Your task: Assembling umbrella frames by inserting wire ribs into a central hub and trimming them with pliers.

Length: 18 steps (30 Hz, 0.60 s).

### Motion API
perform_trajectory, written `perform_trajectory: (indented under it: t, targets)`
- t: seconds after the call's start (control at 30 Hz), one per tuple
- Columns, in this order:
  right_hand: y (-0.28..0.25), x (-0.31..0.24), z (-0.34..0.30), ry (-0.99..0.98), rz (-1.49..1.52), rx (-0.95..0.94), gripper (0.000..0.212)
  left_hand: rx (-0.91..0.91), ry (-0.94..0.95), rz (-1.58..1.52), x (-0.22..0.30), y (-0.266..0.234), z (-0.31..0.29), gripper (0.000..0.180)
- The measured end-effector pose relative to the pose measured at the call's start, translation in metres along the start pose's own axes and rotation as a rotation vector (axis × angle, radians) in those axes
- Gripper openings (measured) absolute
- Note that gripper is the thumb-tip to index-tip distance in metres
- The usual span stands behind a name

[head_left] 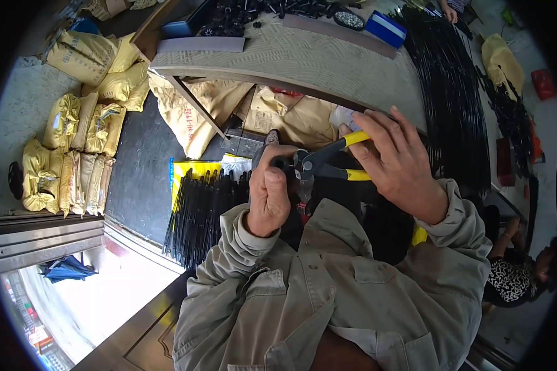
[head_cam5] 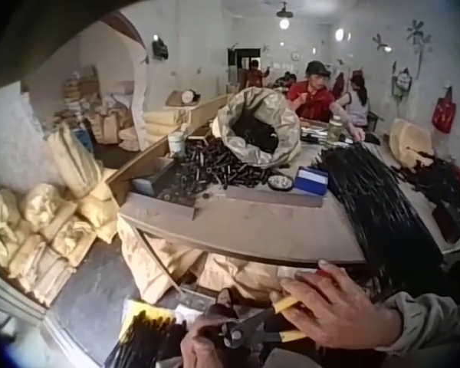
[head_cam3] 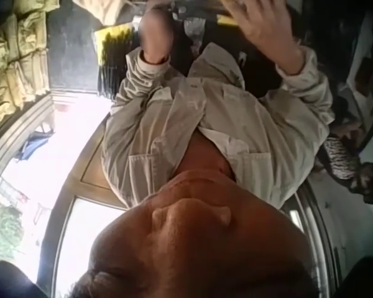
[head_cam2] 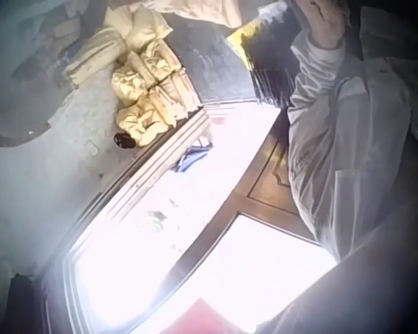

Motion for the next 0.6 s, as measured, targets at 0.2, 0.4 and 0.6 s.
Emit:
perform_trajectory:
  t: [0.2, 0.4, 0.6]
  targets:
    - [-0.007, -0.002, 0.008, 0.001, -0.041, -0.018, 0.014, 0.0, -0.033, -0.092, -0.001, -0.004, -0.003, 0.056]
    - [-0.012, -0.004, 0.016, -0.068, -0.11, -0.048, 0.015, 0.04, -0.051, -0.115, -0.001, -0.006, -0.004, 0.056]
    - [-0.017, -0.006, 0.021, -0.13, -0.166, -0.1, 0.018, 0.004, -0.1, -0.137, -0.001, -0.011, -0.008, 0.057]
Point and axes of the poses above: each hand's wrist, its own z-axis towards the middle knuckle, its own y-axis out of the palm, x = y × z, the point moved 2 cm from there along z, towards the middle knuckle, and after that the axes turned 13 degrees about z, right-handed, at the moved point
